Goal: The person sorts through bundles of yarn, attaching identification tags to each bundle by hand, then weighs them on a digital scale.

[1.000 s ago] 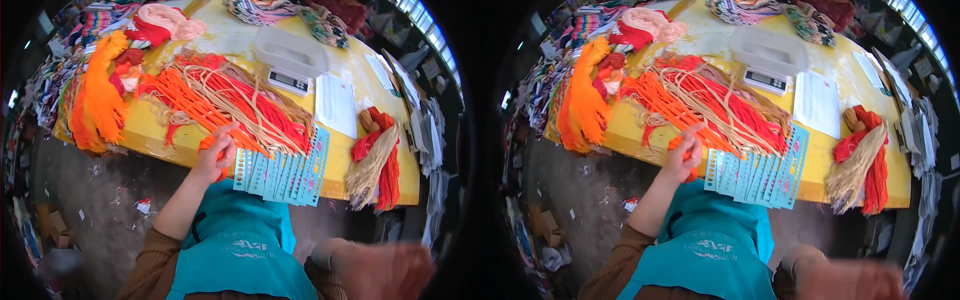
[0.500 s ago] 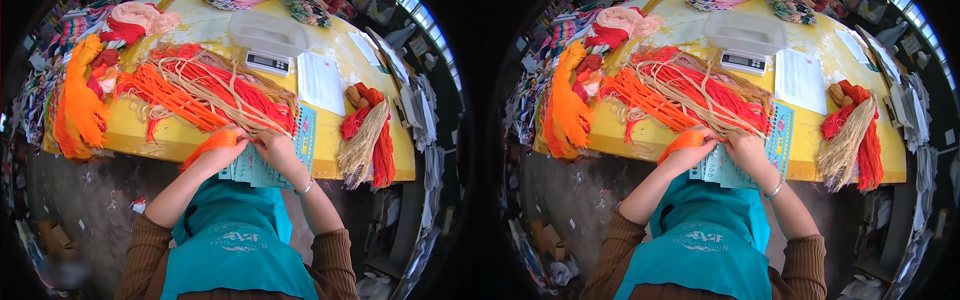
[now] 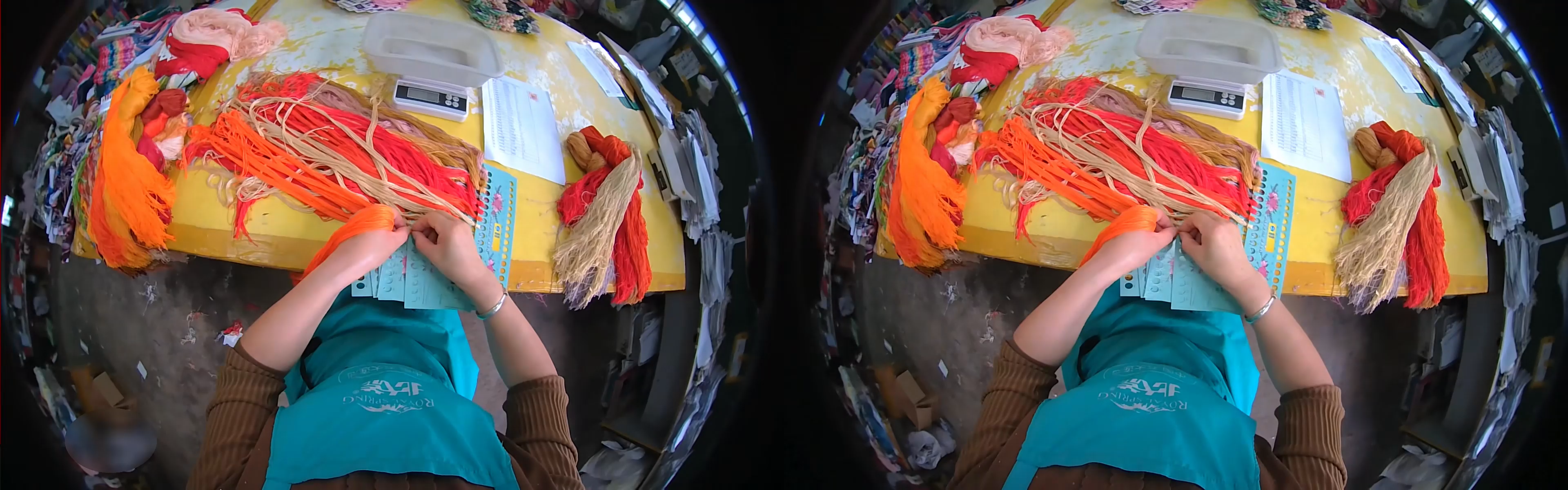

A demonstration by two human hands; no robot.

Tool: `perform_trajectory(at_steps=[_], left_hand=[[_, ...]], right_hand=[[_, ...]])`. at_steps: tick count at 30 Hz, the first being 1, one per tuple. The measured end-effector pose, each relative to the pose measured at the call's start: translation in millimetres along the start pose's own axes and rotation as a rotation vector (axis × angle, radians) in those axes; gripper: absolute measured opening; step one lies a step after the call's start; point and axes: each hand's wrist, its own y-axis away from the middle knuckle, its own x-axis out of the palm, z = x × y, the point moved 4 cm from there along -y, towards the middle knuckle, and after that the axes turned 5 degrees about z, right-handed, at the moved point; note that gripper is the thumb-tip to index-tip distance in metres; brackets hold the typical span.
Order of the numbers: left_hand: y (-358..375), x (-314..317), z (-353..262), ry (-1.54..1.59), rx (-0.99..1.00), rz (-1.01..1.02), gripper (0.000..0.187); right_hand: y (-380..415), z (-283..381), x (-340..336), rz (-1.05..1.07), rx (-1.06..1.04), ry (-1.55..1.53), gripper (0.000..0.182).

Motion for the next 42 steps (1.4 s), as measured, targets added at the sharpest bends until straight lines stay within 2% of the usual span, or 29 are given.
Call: perform_trajectory(at_steps=[3,6,12,14,15,18,20,21,23,27,33,35,36,38,40,42], left_hand=[[-2,1,0,0.03,-0.032,0.013,0.022],[-1,-1,-5,0.013,-0.038,0.042,0.018],[1,8,2,0.121,0.011,-0.021,0.012],[2,10,0,0.161,0.045,-0.026,0.012],[3,11,2,0.159,0.045,-0.024,0.012],[4,13,11,0.172,0.073,-0.094,0.011],[7,14,15,-0.067,0.09,-0.131,0.012],[9,16,15,-0.067,0.088,-0.132,0.012],[13,18,7,0.061,0.221,-0.216,0.016],[16,19,3,0.077,0.187,-0.181,0.019],[14,8,-12,-0.021,0.202,-0.053,0.02],[11,4,-12,-0.234,0.197,-0.012,0.022],[11,-2,-12,-0.232,0.198,-0.011,0.022],[15,-14,-10,-0.34,0.213,0.043,0.023],[14,-27,8,-0.38,0.29,0.027,0.019],[17,-44,9,-0.602,0.47,-0.017,0.016]], right_hand=[[1,-1,-1,-0.009,-0.009,-0.022,0.008],[1,-8,-1,0.026,0.095,-0.09,0.008],[3,-4,2,0.014,-0.026,-0.036,0.011],[2,-1,2,-0.007,-0.11,0.151,0.012],[2,-2,3,-0.009,-0.109,0.149,0.012],[2,-6,2,-0.002,-0.038,0.022,0.012],[3,-7,1,0.0,0.012,-0.072,0.012],[3,-7,1,0.002,0.011,-0.074,0.012],[5,-10,0,0.014,0.077,-0.128,0.012],[6,-9,-3,0.025,0.091,-0.179,0.011],[7,-15,-4,-0.01,0.152,-0.274,0.011],[7,-14,-4,-0.001,0.179,-0.283,0.012],[6,-15,-3,-0.001,0.182,-0.282,0.012],[4,-11,2,0.061,0.045,-0.089,0.014],[3,-4,0,0.08,0.068,-0.049,0.015],[0,-2,1,0.1,0.087,-0.009,0.016]])
